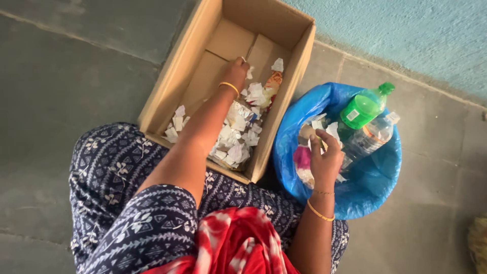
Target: The person sits on the floor and sorts small pieces of paper and plastic from a cardboard box into a blue plastic bag. They handle items one at a time, occasionally unfolding or separating pieces before placing them into the bag.
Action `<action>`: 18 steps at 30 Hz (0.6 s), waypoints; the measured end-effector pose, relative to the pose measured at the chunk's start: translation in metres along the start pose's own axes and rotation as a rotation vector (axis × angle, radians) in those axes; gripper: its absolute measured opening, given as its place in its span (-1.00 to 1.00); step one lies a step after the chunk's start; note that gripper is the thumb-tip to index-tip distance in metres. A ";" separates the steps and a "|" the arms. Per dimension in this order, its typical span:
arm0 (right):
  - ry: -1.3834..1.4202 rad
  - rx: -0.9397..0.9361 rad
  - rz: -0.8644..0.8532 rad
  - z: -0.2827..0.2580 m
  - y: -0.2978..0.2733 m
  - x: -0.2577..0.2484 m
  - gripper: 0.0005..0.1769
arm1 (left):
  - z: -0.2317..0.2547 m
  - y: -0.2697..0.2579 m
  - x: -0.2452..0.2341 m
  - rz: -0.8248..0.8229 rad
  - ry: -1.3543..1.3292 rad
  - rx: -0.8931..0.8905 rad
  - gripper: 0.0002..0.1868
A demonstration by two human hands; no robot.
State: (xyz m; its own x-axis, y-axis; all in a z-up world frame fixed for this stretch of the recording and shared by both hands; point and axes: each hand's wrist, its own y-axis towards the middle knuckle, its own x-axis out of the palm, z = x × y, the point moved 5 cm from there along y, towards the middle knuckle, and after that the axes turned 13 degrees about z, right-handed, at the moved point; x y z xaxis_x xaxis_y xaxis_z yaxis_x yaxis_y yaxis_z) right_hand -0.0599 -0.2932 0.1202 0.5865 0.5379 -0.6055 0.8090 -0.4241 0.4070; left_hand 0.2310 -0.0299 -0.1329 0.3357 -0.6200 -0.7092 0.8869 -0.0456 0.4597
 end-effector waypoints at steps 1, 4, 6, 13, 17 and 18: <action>0.004 -0.004 -0.002 -0.001 0.000 0.001 -0.68 | -0.008 -0.004 0.000 -0.004 -0.003 0.007 -0.83; 0.010 -0.007 0.000 -0.002 -0.003 0.000 -0.68 | -0.026 -0.005 -0.008 -0.089 0.043 -0.064 -0.73; 0.006 -0.009 0.009 -0.003 -0.002 -0.001 -0.68 | -0.029 -0.007 -0.015 -0.139 0.004 -0.198 -0.69; 0.073 0.000 -0.005 -0.004 -0.002 -0.001 -0.70 | 0.052 -0.026 -0.068 -1.192 -0.165 -0.164 -0.44; 0.049 0.039 -0.010 -0.002 -0.003 0.001 -0.70 | 0.084 0.015 -0.062 -0.768 -0.005 -0.022 -0.11; 0.030 0.067 -0.012 -0.001 -0.002 0.001 -0.70 | 0.093 0.023 -0.056 -0.585 0.034 0.007 -0.02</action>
State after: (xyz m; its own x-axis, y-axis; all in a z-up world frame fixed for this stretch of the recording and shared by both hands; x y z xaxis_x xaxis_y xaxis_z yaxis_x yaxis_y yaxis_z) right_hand -0.0606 -0.2914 0.1195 0.5782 0.5644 -0.5892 0.8125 -0.4645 0.3523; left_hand 0.2027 -0.0690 -0.0328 -0.1990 -0.4644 -0.8630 0.9259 -0.3777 -0.0102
